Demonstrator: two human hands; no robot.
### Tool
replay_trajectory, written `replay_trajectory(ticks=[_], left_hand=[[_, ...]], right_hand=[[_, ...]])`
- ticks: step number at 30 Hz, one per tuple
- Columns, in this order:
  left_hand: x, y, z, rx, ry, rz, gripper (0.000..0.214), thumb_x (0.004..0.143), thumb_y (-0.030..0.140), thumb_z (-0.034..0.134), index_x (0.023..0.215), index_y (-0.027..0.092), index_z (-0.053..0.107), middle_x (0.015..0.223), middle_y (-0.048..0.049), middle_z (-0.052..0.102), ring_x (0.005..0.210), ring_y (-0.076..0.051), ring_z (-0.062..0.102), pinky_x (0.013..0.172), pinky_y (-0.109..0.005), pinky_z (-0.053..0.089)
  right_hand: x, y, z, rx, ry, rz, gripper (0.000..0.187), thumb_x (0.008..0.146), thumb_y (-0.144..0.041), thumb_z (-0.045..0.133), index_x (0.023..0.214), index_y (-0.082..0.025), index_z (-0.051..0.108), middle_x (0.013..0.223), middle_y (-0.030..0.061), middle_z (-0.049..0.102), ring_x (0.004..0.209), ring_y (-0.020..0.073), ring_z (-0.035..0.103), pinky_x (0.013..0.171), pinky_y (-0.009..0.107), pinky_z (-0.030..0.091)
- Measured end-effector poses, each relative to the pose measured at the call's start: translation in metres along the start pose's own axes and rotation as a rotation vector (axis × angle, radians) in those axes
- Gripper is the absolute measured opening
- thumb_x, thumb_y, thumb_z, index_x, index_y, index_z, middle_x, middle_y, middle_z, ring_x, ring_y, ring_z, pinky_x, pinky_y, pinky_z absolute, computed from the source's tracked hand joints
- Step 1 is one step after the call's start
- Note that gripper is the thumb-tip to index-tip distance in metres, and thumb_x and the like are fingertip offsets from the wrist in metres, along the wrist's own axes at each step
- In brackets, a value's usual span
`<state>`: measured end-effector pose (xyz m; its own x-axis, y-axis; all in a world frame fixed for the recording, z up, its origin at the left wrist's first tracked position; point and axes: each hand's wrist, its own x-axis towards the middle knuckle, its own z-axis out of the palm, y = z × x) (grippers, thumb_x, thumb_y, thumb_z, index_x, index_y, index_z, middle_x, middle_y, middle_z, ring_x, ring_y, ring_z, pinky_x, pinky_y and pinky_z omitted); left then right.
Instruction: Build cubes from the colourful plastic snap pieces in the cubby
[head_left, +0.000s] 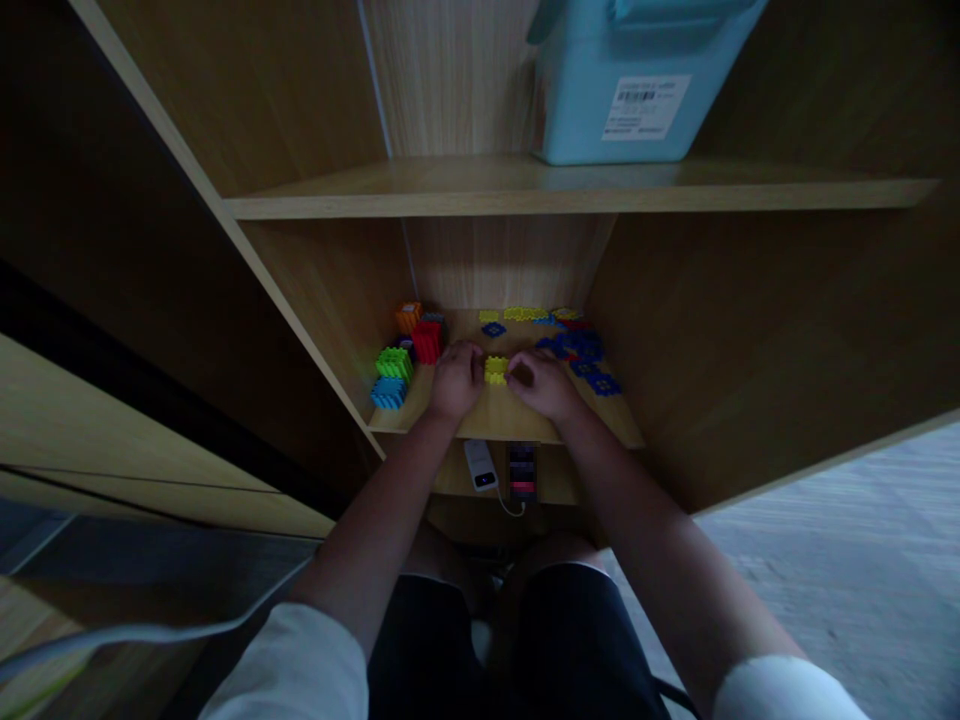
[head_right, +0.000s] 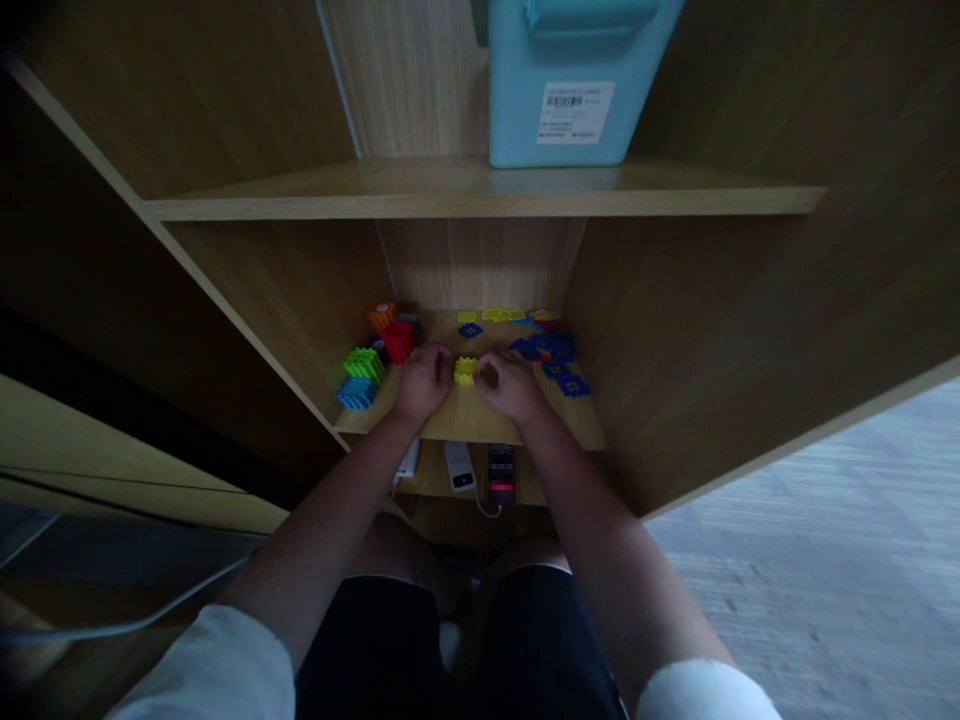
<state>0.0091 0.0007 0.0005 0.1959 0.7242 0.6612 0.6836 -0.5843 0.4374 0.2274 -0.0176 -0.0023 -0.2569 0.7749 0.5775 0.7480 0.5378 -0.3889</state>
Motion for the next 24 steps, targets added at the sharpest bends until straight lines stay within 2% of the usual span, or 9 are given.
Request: replay_trajectory(ticks=[7, 10, 14, 19, 24], left_hand=[[0.001, -0.004, 0.005, 0.029, -0.009, -0.007, 0.016, 0.097, 0.008, 0.056, 0.105, 0.019, 0.064, 0.106, -0.0106, 0.073, 0.103, -0.028, 0.067, 0.097, -0.041, 0.055], [0.001, -0.005, 0.006, 0.024, -0.028, -0.030, 0.016, 0.098, 0.009, 0.055, 0.103, 0.019, 0.065, 0.105, -0.0107, 0.073, 0.103, -0.028, 0.068, 0.097, -0.041, 0.056], [0.002, -0.006, 0.006, 0.002, -0.050, -0.037, 0.017, 0.096, 0.007, 0.056, 0.103, 0.019, 0.065, 0.106, -0.0105, 0.073, 0.104, -0.028, 0.068, 0.099, -0.041, 0.056], [0.003, -0.009, 0.006, -0.032, -0.060, -0.058, 0.031, 0.087, -0.002, 0.054, 0.107, 0.019, 0.064, 0.109, -0.0098, 0.073, 0.108, -0.027, 0.068, 0.102, -0.041, 0.056], [0.002, -0.012, 0.006, -0.065, -0.037, -0.084, 0.032, 0.086, -0.004, 0.053, 0.106, 0.019, 0.064, 0.108, -0.0103, 0.073, 0.106, -0.027, 0.069, 0.100, -0.042, 0.058]], right_hand=[[0.001, 0.003, 0.001, -0.015, 0.050, 0.036, 0.008, 0.096, -0.029, 0.063, 0.100, -0.025, 0.069, 0.108, 0.0078, 0.076, 0.108, 0.0279, 0.066, 0.100, 0.041, 0.049], [0.001, 0.009, 0.004, -0.051, 0.090, 0.080, 0.016, 0.100, -0.030, 0.056, 0.104, -0.023, 0.070, 0.108, 0.0099, 0.076, 0.109, 0.0290, 0.067, 0.103, 0.042, 0.050], [0.013, 0.030, 0.008, -0.104, 0.125, 0.136, 0.029, 0.105, -0.028, 0.046, 0.108, -0.019, 0.074, 0.112, 0.0135, 0.078, 0.110, 0.0300, 0.069, 0.105, 0.045, 0.051], [0.057, 0.058, 0.010, -0.104, -0.004, 0.089, 0.034, 0.092, -0.013, 0.052, 0.111, -0.021, 0.079, 0.119, 0.0089, 0.080, 0.116, 0.0263, 0.072, 0.111, 0.043, 0.052], [0.100, 0.062, 0.031, -0.066, -0.208, -0.048, 0.047, 0.080, -0.007, 0.059, 0.119, -0.022, 0.081, 0.132, 0.0079, 0.078, 0.126, 0.0226, 0.070, 0.114, 0.038, 0.052]])
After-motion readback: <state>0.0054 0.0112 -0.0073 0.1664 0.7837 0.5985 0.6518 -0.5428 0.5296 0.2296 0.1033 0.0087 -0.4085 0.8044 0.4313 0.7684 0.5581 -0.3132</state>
